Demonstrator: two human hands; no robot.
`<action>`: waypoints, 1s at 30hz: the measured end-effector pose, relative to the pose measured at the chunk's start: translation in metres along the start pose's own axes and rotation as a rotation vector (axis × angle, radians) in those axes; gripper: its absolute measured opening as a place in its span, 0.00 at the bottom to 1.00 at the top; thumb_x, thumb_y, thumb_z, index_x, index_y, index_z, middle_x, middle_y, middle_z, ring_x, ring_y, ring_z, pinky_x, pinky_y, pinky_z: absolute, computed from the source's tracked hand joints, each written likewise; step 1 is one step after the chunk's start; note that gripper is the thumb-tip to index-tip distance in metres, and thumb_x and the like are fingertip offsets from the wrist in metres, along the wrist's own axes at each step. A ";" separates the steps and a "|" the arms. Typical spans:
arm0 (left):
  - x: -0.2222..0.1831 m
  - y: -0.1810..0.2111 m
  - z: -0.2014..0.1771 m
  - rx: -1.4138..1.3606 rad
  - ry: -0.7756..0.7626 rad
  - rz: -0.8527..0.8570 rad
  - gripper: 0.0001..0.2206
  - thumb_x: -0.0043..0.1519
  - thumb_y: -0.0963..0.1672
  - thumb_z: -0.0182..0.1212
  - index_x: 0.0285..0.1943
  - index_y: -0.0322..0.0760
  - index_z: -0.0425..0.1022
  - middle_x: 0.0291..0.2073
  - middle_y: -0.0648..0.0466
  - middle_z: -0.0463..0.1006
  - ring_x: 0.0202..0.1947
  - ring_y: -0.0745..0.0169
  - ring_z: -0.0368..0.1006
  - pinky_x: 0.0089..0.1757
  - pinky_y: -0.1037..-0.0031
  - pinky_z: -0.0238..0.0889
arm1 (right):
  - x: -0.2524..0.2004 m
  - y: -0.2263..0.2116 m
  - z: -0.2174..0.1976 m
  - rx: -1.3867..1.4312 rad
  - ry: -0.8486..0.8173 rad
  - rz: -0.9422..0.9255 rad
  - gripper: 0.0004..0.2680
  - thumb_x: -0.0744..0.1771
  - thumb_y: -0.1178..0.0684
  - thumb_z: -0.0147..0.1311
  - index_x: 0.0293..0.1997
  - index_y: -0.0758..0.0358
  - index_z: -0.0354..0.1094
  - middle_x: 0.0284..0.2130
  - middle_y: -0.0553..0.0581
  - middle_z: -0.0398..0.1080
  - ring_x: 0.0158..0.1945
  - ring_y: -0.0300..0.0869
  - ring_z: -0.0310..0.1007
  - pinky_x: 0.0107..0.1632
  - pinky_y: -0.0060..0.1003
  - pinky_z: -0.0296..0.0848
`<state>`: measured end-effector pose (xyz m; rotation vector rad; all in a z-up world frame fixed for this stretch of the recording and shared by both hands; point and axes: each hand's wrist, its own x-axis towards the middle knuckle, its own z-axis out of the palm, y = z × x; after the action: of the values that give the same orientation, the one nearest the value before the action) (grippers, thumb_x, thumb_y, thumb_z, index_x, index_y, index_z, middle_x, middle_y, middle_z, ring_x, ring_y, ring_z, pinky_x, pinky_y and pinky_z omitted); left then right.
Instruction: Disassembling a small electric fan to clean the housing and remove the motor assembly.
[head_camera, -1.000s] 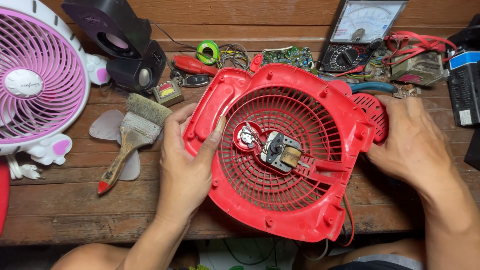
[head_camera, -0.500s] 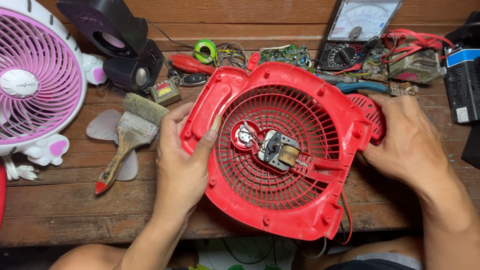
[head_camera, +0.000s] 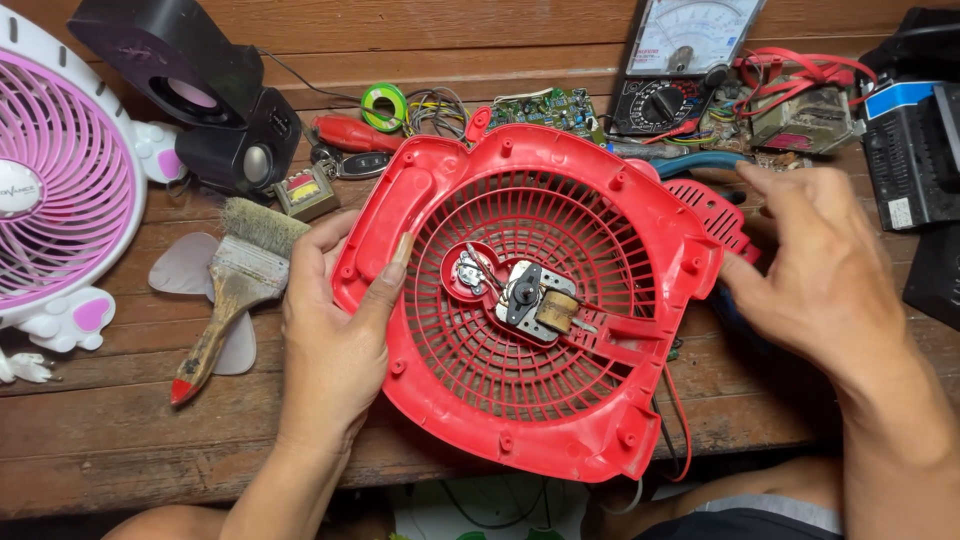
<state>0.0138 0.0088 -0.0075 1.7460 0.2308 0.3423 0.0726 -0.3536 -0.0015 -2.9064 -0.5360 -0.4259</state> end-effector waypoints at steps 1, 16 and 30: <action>-0.001 0.000 0.000 -0.003 0.006 -0.012 0.20 0.62 0.43 0.63 0.62 0.35 0.66 0.55 0.48 0.78 0.53 0.65 0.77 0.55 0.76 0.69 | -0.002 0.001 -0.003 -0.006 0.102 -0.031 0.25 0.65 0.53 0.64 0.71 0.69 0.68 0.53 0.72 0.68 0.56 0.62 0.70 0.56 0.55 0.71; -0.001 0.000 -0.001 0.011 0.005 0.032 0.19 0.62 0.43 0.63 0.61 0.36 0.66 0.54 0.50 0.78 0.53 0.65 0.76 0.56 0.75 0.68 | 0.010 -0.085 -0.016 0.172 0.219 -0.275 0.09 0.69 0.55 0.63 0.52 0.67 0.75 0.46 0.66 0.72 0.49 0.57 0.70 0.56 0.50 0.67; -0.013 0.032 -0.009 0.807 -0.046 0.588 0.33 0.59 0.55 0.68 0.67 0.33 0.65 0.70 0.39 0.62 0.72 0.31 0.54 0.66 0.37 0.41 | 0.011 -0.063 -0.014 0.139 0.003 0.035 0.27 0.66 0.44 0.60 0.68 0.73 0.58 0.55 0.70 0.69 0.57 0.60 0.68 0.57 0.57 0.66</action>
<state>-0.0026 0.0057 0.0245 2.6103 -0.2281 0.6965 0.0563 -0.2948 0.0213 -2.7775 -0.4921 -0.3731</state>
